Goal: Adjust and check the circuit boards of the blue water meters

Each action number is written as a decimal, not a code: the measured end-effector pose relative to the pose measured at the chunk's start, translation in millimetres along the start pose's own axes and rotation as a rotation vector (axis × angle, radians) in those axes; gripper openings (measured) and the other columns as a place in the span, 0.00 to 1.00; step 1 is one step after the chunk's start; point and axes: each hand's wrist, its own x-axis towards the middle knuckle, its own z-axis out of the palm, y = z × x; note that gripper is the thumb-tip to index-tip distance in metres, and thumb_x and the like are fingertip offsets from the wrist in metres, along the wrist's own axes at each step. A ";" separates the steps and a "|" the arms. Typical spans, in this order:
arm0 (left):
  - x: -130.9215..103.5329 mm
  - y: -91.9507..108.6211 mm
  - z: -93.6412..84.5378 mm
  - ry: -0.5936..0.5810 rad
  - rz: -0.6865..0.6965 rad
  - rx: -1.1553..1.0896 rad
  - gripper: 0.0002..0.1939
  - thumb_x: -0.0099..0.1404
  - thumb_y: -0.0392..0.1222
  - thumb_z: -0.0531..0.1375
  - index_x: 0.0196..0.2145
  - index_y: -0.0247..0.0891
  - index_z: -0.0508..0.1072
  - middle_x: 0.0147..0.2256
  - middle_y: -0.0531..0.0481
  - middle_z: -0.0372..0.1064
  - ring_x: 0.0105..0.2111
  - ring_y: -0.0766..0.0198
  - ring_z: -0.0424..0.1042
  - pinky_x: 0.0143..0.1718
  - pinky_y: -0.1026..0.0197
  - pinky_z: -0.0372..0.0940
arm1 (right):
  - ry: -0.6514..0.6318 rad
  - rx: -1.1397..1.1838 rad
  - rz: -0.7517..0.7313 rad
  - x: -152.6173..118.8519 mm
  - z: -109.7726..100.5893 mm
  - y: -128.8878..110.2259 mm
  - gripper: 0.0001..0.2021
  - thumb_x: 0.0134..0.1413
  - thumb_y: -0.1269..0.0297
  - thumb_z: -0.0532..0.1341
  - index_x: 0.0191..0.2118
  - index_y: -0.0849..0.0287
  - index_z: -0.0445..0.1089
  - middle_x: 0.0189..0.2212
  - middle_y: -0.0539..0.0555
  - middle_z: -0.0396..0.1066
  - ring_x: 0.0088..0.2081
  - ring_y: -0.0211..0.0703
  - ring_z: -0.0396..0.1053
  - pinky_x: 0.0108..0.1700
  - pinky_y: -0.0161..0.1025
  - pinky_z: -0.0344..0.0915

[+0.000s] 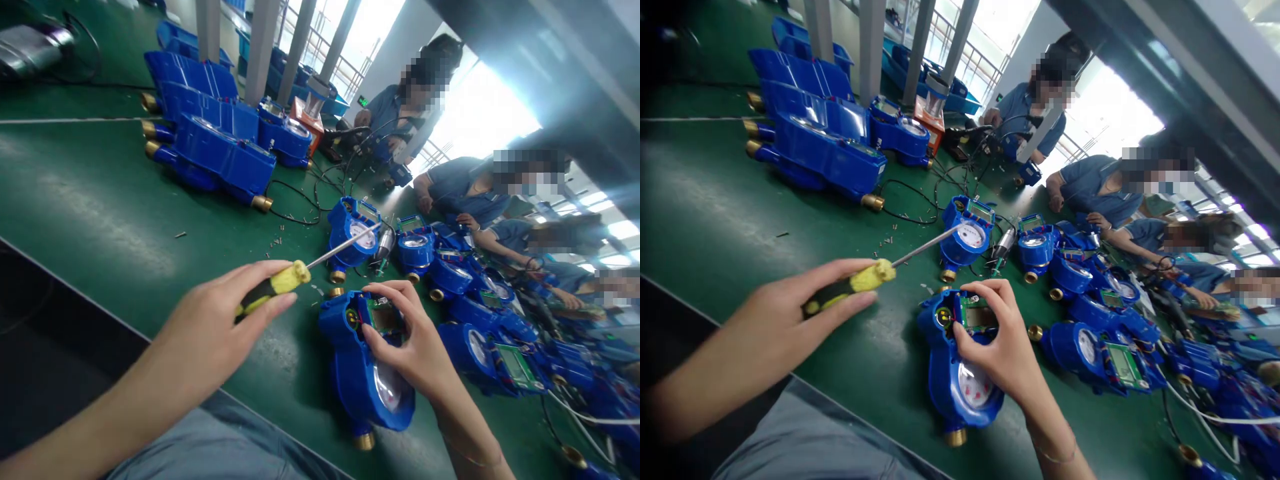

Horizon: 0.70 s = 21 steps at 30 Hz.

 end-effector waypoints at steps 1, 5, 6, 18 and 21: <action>5.2 -4.6 14.1 -0.085 -0.011 -0.003 0.17 0.62 0.54 0.62 0.47 0.49 0.74 0.46 0.51 0.76 0.47 0.52 0.73 0.50 0.53 0.67 | -0.006 -0.007 0.018 -0.6 0.9 -2.7 0.19 0.53 0.67 0.64 0.52 0.52 0.67 0.49 0.54 0.62 0.52 0.49 0.65 0.55 0.47 0.64; 14.6 -8.9 59.9 -0.288 -0.098 -0.145 0.25 0.63 0.52 0.60 0.56 0.45 0.63 0.54 0.48 0.69 0.53 0.53 0.69 0.54 0.51 0.65 | 0.029 -0.035 0.024 -0.8 6.2 -6.7 0.20 0.51 0.69 0.63 0.51 0.52 0.65 0.49 0.54 0.62 0.54 0.50 0.63 0.56 0.46 0.62; 14.9 -7.6 66.3 -0.318 -0.115 -0.162 0.27 0.62 0.51 0.61 0.56 0.45 0.62 0.55 0.48 0.68 0.54 0.53 0.68 0.55 0.50 0.64 | 0.039 -0.037 0.023 -0.4 6.8 -5.4 0.19 0.51 0.69 0.63 0.51 0.52 0.65 0.49 0.54 0.62 0.54 0.49 0.63 0.56 0.46 0.62; 19.6 -3.5 84.6 -0.311 -0.191 -0.169 0.29 0.57 0.49 0.62 0.55 0.48 0.61 0.47 0.52 0.72 0.46 0.54 0.72 0.50 0.50 0.66 | 0.005 0.128 0.243 9.9 0.1 4.8 0.18 0.47 0.66 0.64 0.46 0.53 0.64 0.42 0.51 0.67 0.45 0.48 0.67 0.48 0.43 0.65; 19.5 -3.0 85.4 -0.302 -0.200 -0.163 0.29 0.57 0.49 0.61 0.56 0.48 0.61 0.45 0.51 0.72 0.45 0.54 0.73 0.48 0.52 0.66 | -0.039 0.193 0.330 14.8 -3.4 -0.3 0.18 0.45 0.65 0.65 0.44 0.53 0.65 0.39 0.50 0.68 0.42 0.46 0.67 0.44 0.41 0.65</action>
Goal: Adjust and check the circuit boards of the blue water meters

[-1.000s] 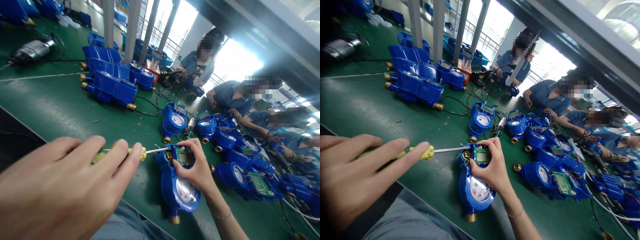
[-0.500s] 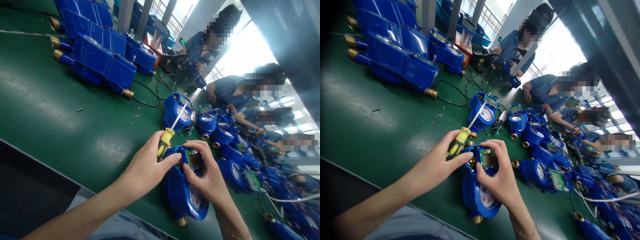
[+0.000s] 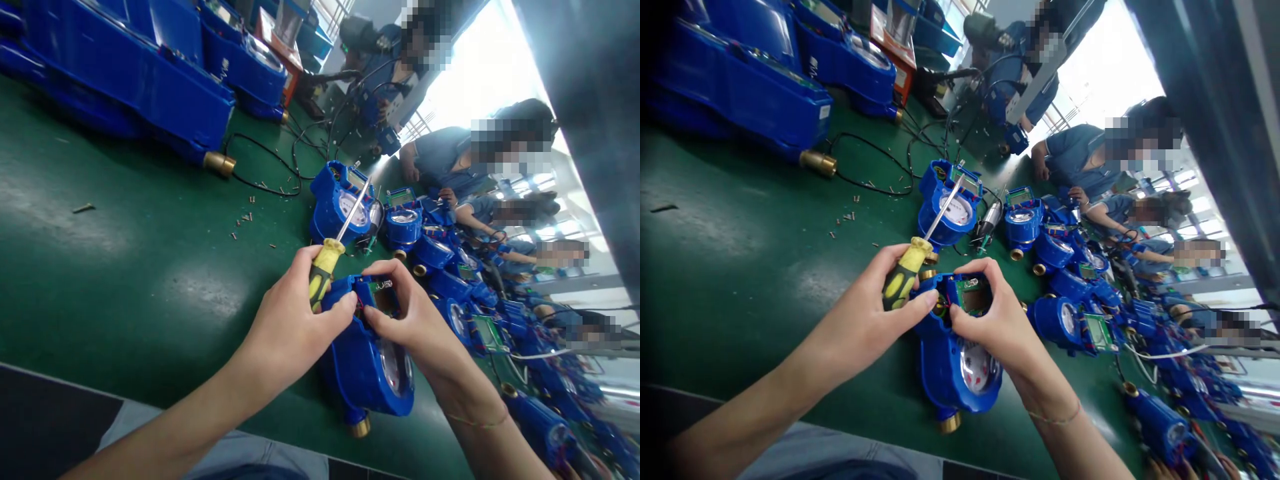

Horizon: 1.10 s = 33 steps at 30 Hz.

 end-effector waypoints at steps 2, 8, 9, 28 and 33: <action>-0.7 0.8 -0.1 0.007 -0.003 -0.003 0.28 0.57 0.49 0.61 0.55 0.48 0.62 0.44 0.51 0.72 0.44 0.55 0.73 0.48 0.52 0.66 | -0.017 0.025 0.035 1.1 -1.3 -3.9 0.17 0.44 0.65 0.65 0.43 0.54 0.65 0.38 0.49 0.68 0.41 0.45 0.67 0.43 0.41 0.65; -1.0 3.6 -0.5 0.020 -0.006 -0.020 0.30 0.55 0.48 0.62 0.55 0.45 0.62 0.43 0.50 0.72 0.43 0.55 0.73 0.46 0.54 0.66 | -0.017 0.043 0.038 2.2 -0.6 -6.1 0.18 0.42 0.67 0.66 0.42 0.54 0.64 0.38 0.48 0.67 0.41 0.44 0.67 0.42 0.39 0.65; -1.0 3.6 -0.6 0.019 -0.002 -0.018 0.29 0.55 0.48 0.62 0.55 0.45 0.62 0.42 0.50 0.72 0.43 0.55 0.73 0.46 0.54 0.66 | -0.010 0.047 0.032 2.2 0.4 -5.7 0.18 0.42 0.68 0.66 0.41 0.54 0.64 0.38 0.48 0.67 0.41 0.44 0.67 0.42 0.39 0.65; -11.4 0.2 7.6 0.033 0.028 0.043 0.28 0.57 0.50 0.62 0.54 0.46 0.62 0.39 0.52 0.70 0.39 0.58 0.72 0.42 0.57 0.67 | -0.046 -0.117 -0.040 -1.8 -2.7 -0.3 0.20 0.39 0.71 0.64 0.43 0.54 0.65 0.39 0.49 0.68 0.42 0.47 0.67 0.48 0.46 0.65; -13.2 -0.2 7.5 0.057 0.038 0.061 0.26 0.58 0.49 0.62 0.53 0.45 0.62 0.37 0.54 0.69 0.38 0.60 0.72 0.41 0.58 0.67 | -0.050 -0.044 -0.057 -4.6 -6.5 0.3 0.19 0.43 0.69 0.66 0.45 0.55 0.68 0.45 0.52 0.69 0.48 0.50 0.68 0.52 0.48 0.66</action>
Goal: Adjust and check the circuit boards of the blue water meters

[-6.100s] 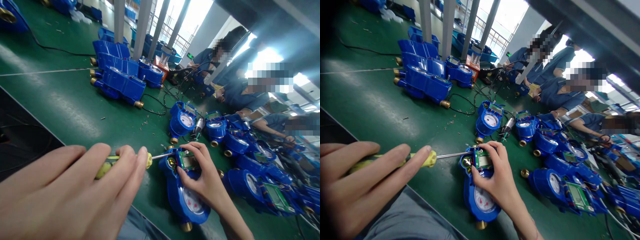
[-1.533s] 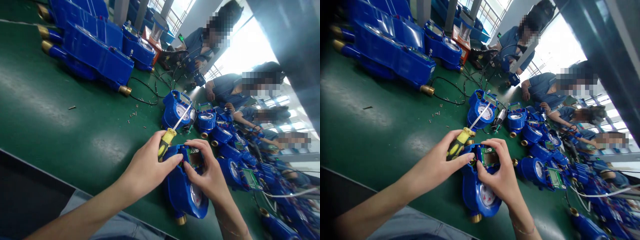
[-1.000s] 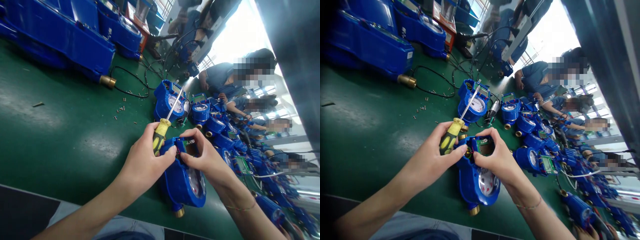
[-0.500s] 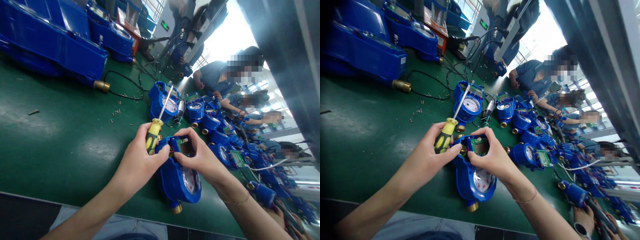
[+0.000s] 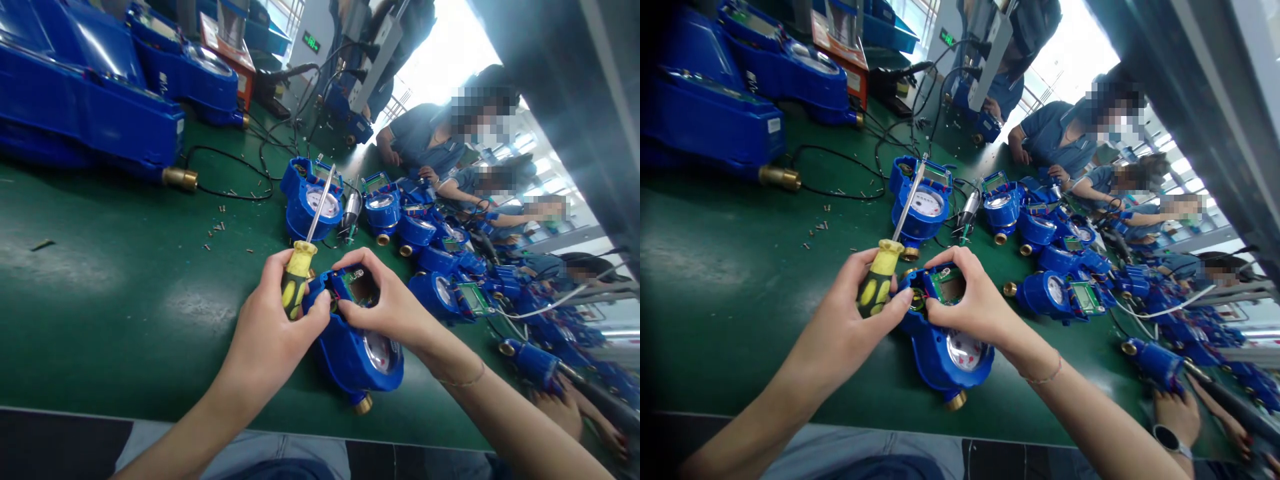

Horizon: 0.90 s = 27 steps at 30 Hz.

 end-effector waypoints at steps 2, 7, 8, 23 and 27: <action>-0.6 0.5 -1.1 -0.003 -0.008 -0.005 0.25 0.59 0.48 0.62 0.52 0.45 0.62 0.37 0.54 0.69 0.37 0.61 0.72 0.40 0.59 0.67 | -0.046 0.147 -0.008 -3.4 -9.8 4.5 0.20 0.49 0.65 0.66 0.50 0.52 0.68 0.51 0.52 0.69 0.52 0.51 0.68 0.54 0.49 0.66; -2.9 -2.2 -2.6 -0.017 -0.012 -0.031 0.24 0.60 0.47 0.63 0.52 0.45 0.62 0.38 0.55 0.69 0.37 0.63 0.72 0.38 0.63 0.68 | 0.018 0.390 -0.023 -20.4 -27.9 20.6 0.21 0.56 0.61 0.65 0.56 0.46 0.68 0.61 0.48 0.64 0.65 0.48 0.56 0.64 0.49 0.58; -3.1 -3.8 -2.3 -0.019 -0.007 -0.039 0.23 0.61 0.47 0.62 0.52 0.45 0.62 0.38 0.55 0.68 0.36 0.64 0.72 0.38 0.63 0.68 | 0.015 0.394 -0.008 -24.5 -28.1 22.7 0.22 0.56 0.61 0.66 0.57 0.45 0.67 0.62 0.48 0.63 0.66 0.48 0.55 0.65 0.50 0.57; 1.4 -26.8 1.7 0.051 0.029 -0.137 0.26 0.58 0.52 0.66 0.52 0.47 0.66 0.38 0.54 0.66 0.29 0.68 0.65 0.22 0.70 0.62 | -0.046 0.607 -0.057 -41.3 -3.8 48.4 0.31 0.57 0.63 0.67 0.64 0.48 0.59 0.67 0.52 0.54 0.67 0.51 0.52 0.68 0.50 0.52; -0.4 -26.4 1.7 0.040 0.005 -0.206 0.27 0.57 0.51 0.67 0.52 0.48 0.66 0.37 0.55 0.65 0.23 0.71 0.62 0.16 0.70 0.60 | -0.027 0.770 -0.084 -42.5 7.9 57.3 0.32 0.57 0.63 0.67 0.65 0.47 0.57 0.69 0.50 0.51 0.69 0.50 0.49 0.68 0.49 0.52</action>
